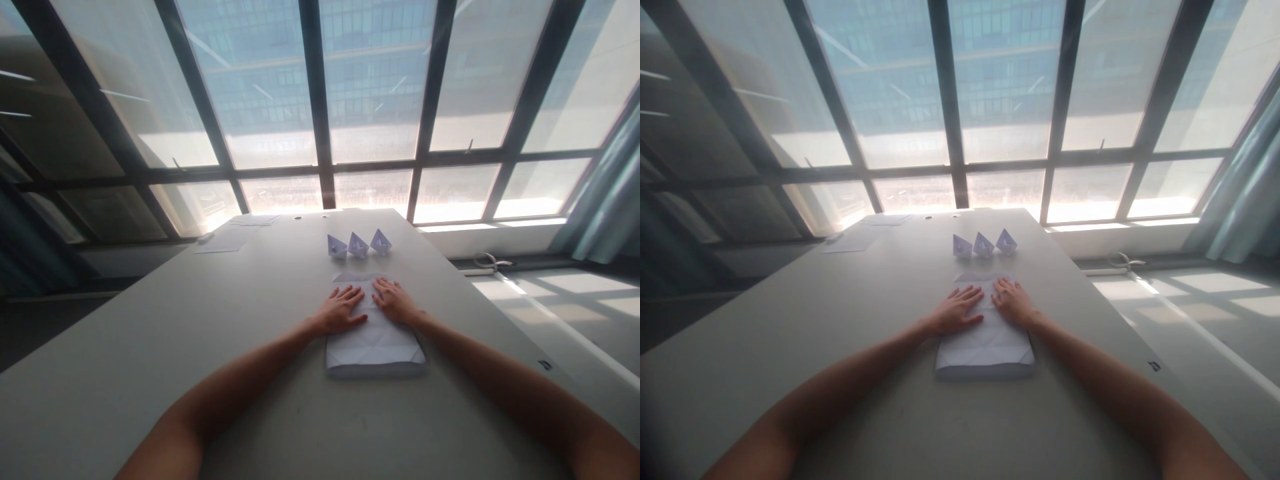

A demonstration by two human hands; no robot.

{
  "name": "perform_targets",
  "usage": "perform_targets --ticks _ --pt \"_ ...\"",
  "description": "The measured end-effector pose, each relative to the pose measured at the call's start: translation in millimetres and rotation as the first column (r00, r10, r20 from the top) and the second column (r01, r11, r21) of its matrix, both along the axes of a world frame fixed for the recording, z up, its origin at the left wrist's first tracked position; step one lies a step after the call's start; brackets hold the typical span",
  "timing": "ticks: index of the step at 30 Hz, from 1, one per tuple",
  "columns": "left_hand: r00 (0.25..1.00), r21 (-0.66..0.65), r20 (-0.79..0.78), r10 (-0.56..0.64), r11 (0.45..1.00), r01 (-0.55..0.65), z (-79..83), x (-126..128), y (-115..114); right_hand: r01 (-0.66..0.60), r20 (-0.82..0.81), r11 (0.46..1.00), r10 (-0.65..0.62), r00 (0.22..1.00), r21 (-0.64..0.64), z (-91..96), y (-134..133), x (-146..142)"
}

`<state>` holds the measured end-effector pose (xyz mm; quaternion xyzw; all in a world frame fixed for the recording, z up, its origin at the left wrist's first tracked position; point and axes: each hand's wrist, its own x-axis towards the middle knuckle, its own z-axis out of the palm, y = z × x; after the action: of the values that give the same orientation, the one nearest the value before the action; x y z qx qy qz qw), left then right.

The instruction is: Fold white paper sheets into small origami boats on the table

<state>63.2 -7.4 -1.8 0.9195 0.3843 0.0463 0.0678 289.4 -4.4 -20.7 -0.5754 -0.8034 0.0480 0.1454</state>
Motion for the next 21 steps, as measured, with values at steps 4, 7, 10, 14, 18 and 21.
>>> perform_targets --ticks 4,7,10,14,18,21 --pt "1.000 0.002 -0.005 0.000 1.000 0.000 0.8 -0.1 -0.4 0.098 0.014 0.995 -0.098 0.995 0.002 -1.3 4.6 5.6" --pt "1.000 0.000 -0.009 -0.001 1.000 0.001 0.9 -0.2 -0.3 0.107 0.015 0.994 -0.107 0.994 0.005 -2.6 6.5 7.7" --pt "1.000 0.005 -0.008 -0.003 1.000 0.003 0.1 -0.3 -0.1 0.103 0.018 0.995 -0.103 0.994 0.009 -3.3 6.5 7.5" --pt "1.000 0.006 -0.005 -0.001 1.000 0.001 -0.9 -0.6 0.3 0.085 0.021 0.996 -0.085 0.996 0.017 -3.4 5.5 7.0" --pt "1.000 0.000 -0.006 -0.002 1.000 0.002 -0.6 -0.9 0.3 0.079 0.024 0.996 -0.080 0.997 0.031 -4.0 5.2 7.3" --pt "1.000 0.001 -0.004 0.000 1.000 0.000 -0.4 -0.7 0.3 0.080 0.026 0.996 -0.080 0.996 0.033 -4.3 5.3 7.0"
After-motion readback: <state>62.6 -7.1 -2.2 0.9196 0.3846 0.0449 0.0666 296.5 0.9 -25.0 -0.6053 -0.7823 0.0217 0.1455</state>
